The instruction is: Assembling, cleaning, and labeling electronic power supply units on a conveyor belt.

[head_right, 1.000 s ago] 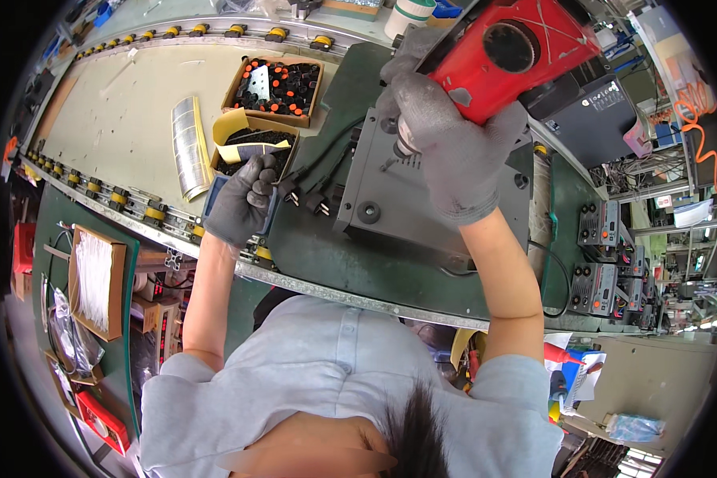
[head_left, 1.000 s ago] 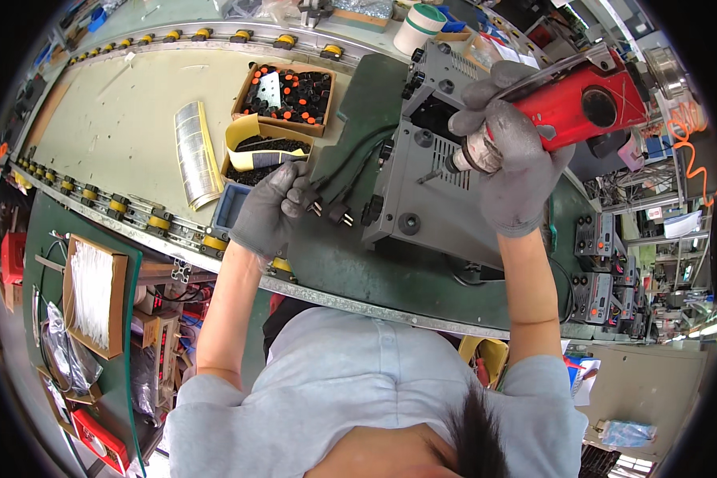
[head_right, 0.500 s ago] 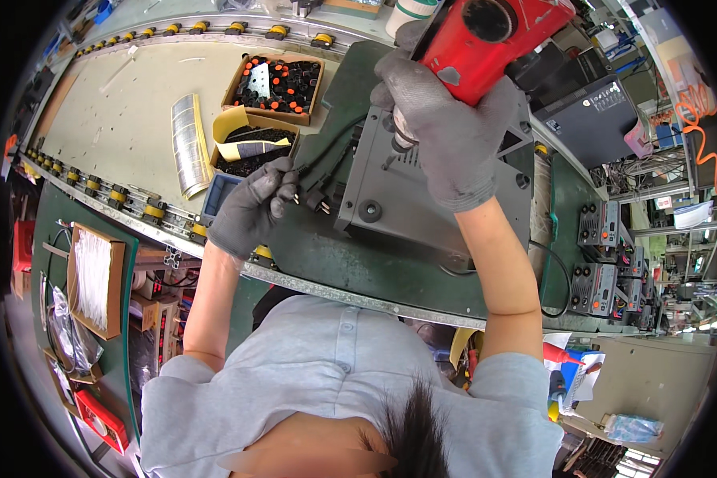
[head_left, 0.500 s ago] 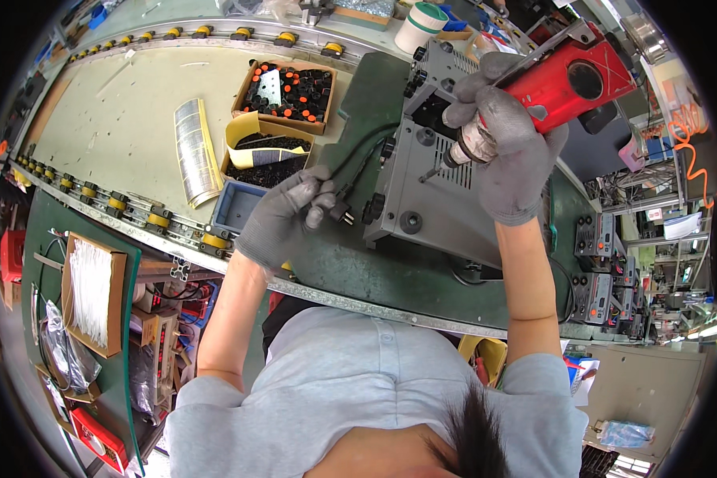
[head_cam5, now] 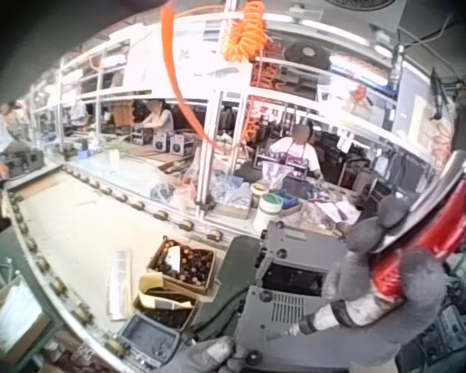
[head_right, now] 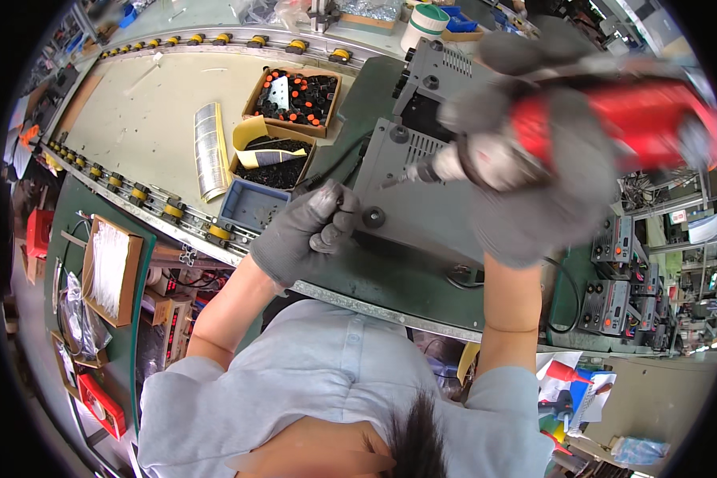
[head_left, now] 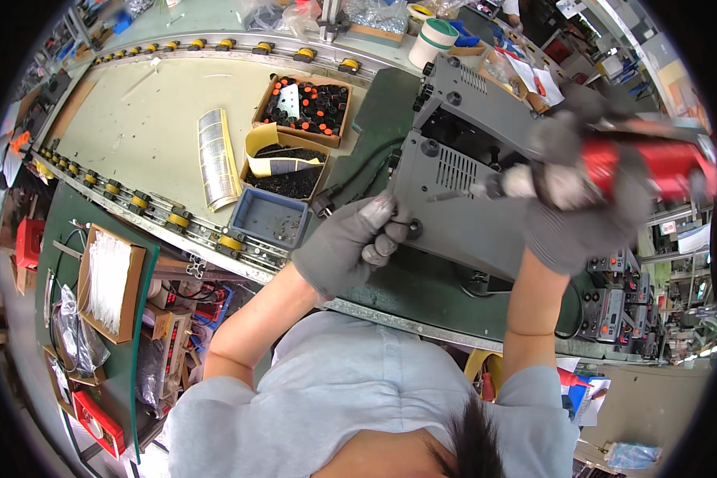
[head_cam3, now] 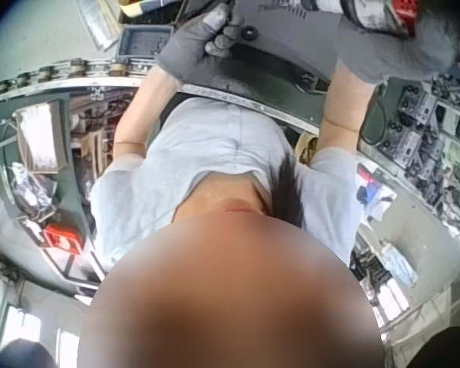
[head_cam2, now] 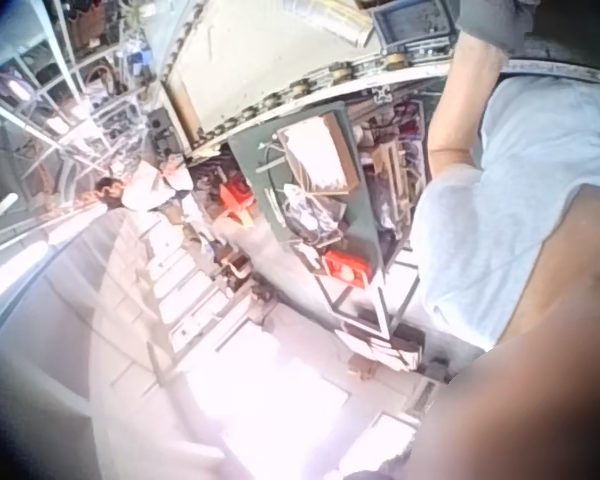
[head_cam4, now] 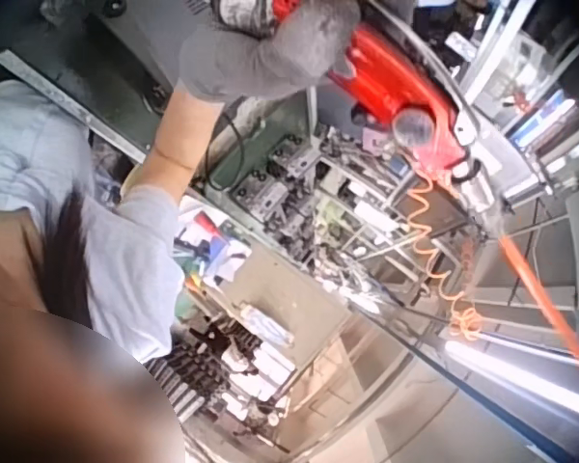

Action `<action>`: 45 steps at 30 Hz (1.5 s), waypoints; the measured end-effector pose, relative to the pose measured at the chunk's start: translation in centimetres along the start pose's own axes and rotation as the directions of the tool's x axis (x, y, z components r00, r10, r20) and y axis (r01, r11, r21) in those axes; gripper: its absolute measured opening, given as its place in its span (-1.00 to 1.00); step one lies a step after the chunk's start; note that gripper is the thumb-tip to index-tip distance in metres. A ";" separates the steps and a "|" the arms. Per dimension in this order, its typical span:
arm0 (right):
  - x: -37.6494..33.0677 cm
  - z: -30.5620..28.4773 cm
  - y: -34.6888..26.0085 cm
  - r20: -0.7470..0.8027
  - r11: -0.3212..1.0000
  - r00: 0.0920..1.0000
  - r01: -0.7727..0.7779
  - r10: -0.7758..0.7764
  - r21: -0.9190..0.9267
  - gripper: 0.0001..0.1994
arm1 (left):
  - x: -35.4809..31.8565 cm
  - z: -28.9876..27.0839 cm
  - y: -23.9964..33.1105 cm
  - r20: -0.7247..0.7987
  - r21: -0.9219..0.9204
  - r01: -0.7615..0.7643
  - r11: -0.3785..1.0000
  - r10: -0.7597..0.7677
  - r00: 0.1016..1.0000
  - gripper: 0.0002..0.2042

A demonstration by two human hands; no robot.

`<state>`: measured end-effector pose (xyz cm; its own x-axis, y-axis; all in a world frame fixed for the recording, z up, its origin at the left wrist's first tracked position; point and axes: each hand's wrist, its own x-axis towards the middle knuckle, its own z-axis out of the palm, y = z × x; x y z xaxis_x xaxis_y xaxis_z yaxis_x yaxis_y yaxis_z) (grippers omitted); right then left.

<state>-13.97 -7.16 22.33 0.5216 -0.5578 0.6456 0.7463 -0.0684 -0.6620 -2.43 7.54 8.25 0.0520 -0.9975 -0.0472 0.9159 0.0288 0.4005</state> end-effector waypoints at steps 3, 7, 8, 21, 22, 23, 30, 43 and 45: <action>-0.9 -1.1 -3.4 0.241 0.986 0.970 0.004 -0.045 0.166 -0.54 | 1.0 2.1 -1.0 -0.054 0.151 0.042 0.988 -0.034 0.998 -0.70; -2.3 -3.2 -5.8 0.292 0.994 0.956 -0.022 -0.011 0.110 -0.53 | 2.6 4.2 -2.6 0.036 0.270 0.087 0.959 -0.101 0.994 -0.68; -2.7 -3.7 -6.2 0.305 0.995 0.952 -0.002 -0.028 0.100 -0.53 | 2.9 4.6 -3.0 0.057 0.270 0.093 0.958 -0.113 0.992 -0.68; -4.8 -8.3 -8.9 0.168 0.986 0.971 0.163 -0.168 0.044 -0.58 | 6.6 6.7 -6.1 0.018 0.317 0.167 0.934 -0.182 0.983 -0.72; -4.9 -8.6 -8.9 0.143 0.981 0.970 0.195 -0.196 0.020 -0.59 | 7.0 6.8 -6.3 0.022 0.326 0.159 0.932 -0.176 0.984 -0.72; -5.0 -8.9 -8.9 0.123 0.977 0.969 0.214 -0.212 0.000 -0.59 | 7.7 6.9 -6.6 0.028 0.332 0.175 0.927 -0.195 0.980 -0.72; -5.2 -11.6 -10.1 -0.257 0.883 0.888 0.268 -0.382 -0.385 -0.67 | 12.9 7.5 -6.9 -0.070 0.384 0.210 0.899 -0.198 0.978 -0.65; -3.7 -13.6 -8.3 -0.385 0.739 0.894 -0.096 -0.231 -0.667 -0.62 | 13.6 5.7 -5.9 -0.028 0.233 0.122 0.965 -0.119 0.992 -0.61; -3.2 -13.2 -8.0 -0.386 0.702 0.894 -0.125 -0.227 -0.702 -0.66 | 13.6 5.5 -5.9 -0.022 0.228 0.124 0.966 -0.122 0.992 -0.60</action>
<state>-27.05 -15.71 20.49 0.1372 -0.8025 0.5807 0.1685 -0.5588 -0.8120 -9.35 -6.52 10.31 -0.0513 -0.9919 -0.1158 0.8004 -0.1102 0.5893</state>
